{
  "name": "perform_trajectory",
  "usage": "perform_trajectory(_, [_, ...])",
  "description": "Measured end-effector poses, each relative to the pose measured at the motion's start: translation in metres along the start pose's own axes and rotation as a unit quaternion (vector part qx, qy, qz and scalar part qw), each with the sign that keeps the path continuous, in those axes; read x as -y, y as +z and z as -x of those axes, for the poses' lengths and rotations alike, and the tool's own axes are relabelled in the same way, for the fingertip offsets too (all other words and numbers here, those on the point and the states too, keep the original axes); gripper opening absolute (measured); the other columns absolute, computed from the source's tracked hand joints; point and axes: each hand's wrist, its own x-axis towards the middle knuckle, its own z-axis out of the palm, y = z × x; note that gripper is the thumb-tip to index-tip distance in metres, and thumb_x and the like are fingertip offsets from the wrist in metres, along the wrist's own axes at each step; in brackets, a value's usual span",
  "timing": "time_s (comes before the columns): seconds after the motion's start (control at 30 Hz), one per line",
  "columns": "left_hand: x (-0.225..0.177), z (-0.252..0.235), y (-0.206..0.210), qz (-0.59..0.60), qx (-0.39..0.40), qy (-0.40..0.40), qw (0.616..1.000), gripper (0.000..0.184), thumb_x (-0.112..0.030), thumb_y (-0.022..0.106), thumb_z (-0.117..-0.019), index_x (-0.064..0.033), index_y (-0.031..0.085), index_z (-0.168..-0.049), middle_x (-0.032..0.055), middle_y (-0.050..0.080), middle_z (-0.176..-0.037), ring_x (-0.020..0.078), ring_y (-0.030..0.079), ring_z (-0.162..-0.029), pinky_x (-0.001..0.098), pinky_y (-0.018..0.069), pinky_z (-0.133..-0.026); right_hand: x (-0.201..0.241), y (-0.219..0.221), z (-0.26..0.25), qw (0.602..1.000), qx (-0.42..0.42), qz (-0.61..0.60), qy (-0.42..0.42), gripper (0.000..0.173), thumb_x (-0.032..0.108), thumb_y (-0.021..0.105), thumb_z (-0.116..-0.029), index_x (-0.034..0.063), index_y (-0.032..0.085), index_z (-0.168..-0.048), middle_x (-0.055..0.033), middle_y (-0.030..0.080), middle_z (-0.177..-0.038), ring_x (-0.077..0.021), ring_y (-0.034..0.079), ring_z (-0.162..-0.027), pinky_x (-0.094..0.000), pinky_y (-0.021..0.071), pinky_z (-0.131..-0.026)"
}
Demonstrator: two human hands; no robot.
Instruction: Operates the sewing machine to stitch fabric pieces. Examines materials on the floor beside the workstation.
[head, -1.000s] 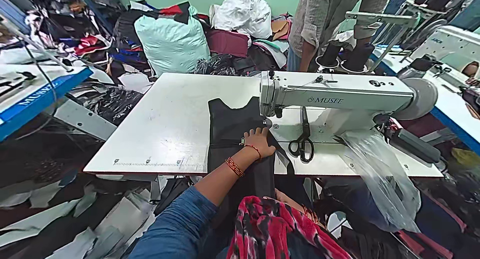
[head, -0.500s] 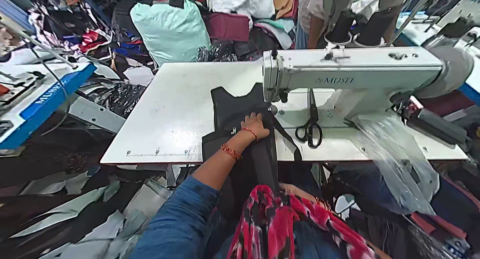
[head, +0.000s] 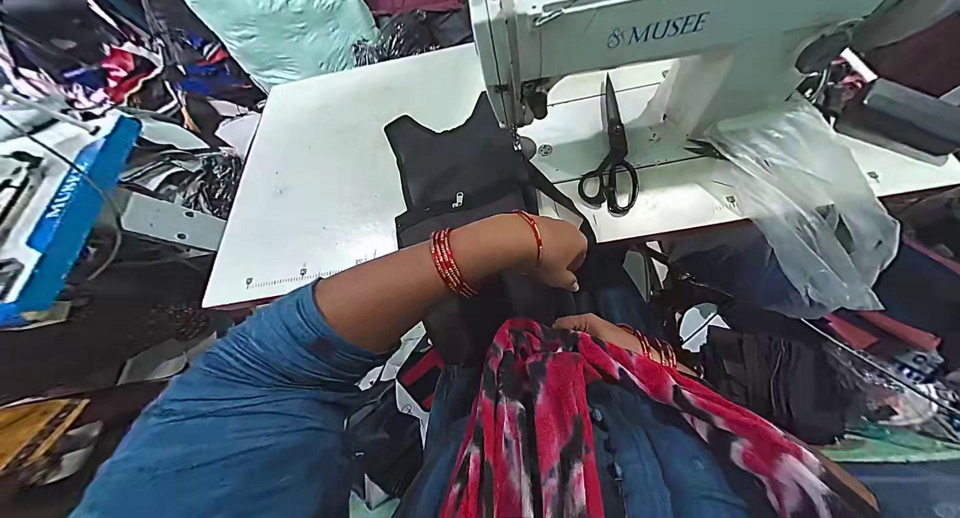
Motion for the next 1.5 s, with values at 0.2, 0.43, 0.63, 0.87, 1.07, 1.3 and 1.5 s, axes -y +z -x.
perform_trajectory(0.2, [0.007,0.008,0.025,-0.036,-0.042,0.030,0.998,0.031,-0.030,0.060,-0.1048,0.0008,0.068,-0.103,0.0144,0.066,-0.093,0.0286,0.065,-0.090,0.0486,0.0512,-0.082,-0.003,0.002,0.004,0.998,0.013,0.038,-0.048,0.025,0.003,0.044,-0.1052,-0.0083,0.066,-0.109,0.0017,0.065,-0.094,0.0129,0.053,-0.086,-0.0094,0.0444,-0.082])
perform_trajectory(0.43, [0.018,0.018,0.047,-0.074,-0.077,0.038,0.993,0.029,-0.024,0.060,-0.1023,-0.0009,0.074,-0.091,0.0144,0.066,-0.102,0.0299,0.064,-0.098,0.0519,0.0467,-0.086,-0.012,0.004,-0.003,0.999,0.013,-0.007,-0.032,0.027,0.004,0.039,-0.1067,-0.0077,0.063,-0.112,0.0036,0.063,-0.093,0.0139,0.053,-0.085,-0.0072,0.0440,-0.081])
perform_trajectory(0.63, [0.015,0.024,0.054,-0.079,-0.114,0.034,0.990,0.033,-0.024,0.062,-0.0982,-0.0026,0.065,-0.073,0.0108,0.065,-0.082,0.0267,0.063,-0.083,0.0489,0.0451,-0.076,-0.020,0.003,-0.019,0.998,0.021,-0.059,-0.013,0.026,0.002,0.043,-0.1046,0.0058,0.064,-0.091,0.0137,0.061,-0.074,0.0123,0.056,-0.069,-0.0093,0.0477,-0.067])
perform_trajectory(0.87, [-0.006,0.026,0.036,-0.037,-0.024,-0.123,0.991,0.036,-0.027,0.075,-0.0948,-0.0033,0.063,-0.119,0.0147,0.068,-0.097,0.0339,0.067,-0.096,0.0542,0.0511,-0.081,-0.009,0.015,-0.016,1.000,-0.022,-0.005,-0.016,0.022,-0.002,0.049,-0.1010,-0.0004,0.067,-0.088,0.0109,0.061,-0.072,0.0116,0.053,-0.068,-0.0109,0.0455,-0.066])
perform_trajectory(1.07, [-0.013,0.007,0.029,-0.153,-0.003,-0.082,0.985,0.022,-0.010,0.072,-0.0945,-0.0020,0.070,-0.114,0.0185,0.064,-0.123,0.0385,0.063,-0.113,0.0547,0.0517,-0.088,0.001,0.019,-0.009,0.996,-0.044,0.079,-0.021,0.021,0.001,0.050,-0.1020,-0.0087,0.068,-0.096,-0.0007,0.065,-0.083,0.0070,0.054,-0.077,-0.0154,0.0452,-0.074])
perform_trajectory(1.3, [0.003,-0.006,0.027,-0.125,0.027,0.004,0.992,0.017,-0.018,0.077,-0.0920,-0.0016,0.075,-0.098,0.0160,0.071,-0.102,0.0356,0.063,-0.109,0.0568,0.0435,-0.096,-0.003,0.017,-0.007,0.997,-0.039,0.061,-0.034,0.021,0.001,0.050,-0.1015,-0.0076,0.068,-0.095,0.0018,0.063,-0.079,0.0083,0.053,-0.073,-0.0139,0.0443,-0.071])
perform_trajectory(1.5, [0.000,-0.005,0.027,-0.069,0.035,-0.015,0.997,0.031,-0.001,0.076,-0.0886,-0.0085,0.073,-0.118,0.0156,0.071,-0.114,0.0362,0.066,-0.111,0.0562,0.0503,-0.095,-0.006,0.014,-0.008,0.996,-0.028,0.066,-0.049,0.021,0.001,0.051,-0.1011,-0.0067,0.068,-0.092,0.0039,0.062,-0.076,0.0098,0.051,-0.071,-0.0127,0.0432,-0.069])
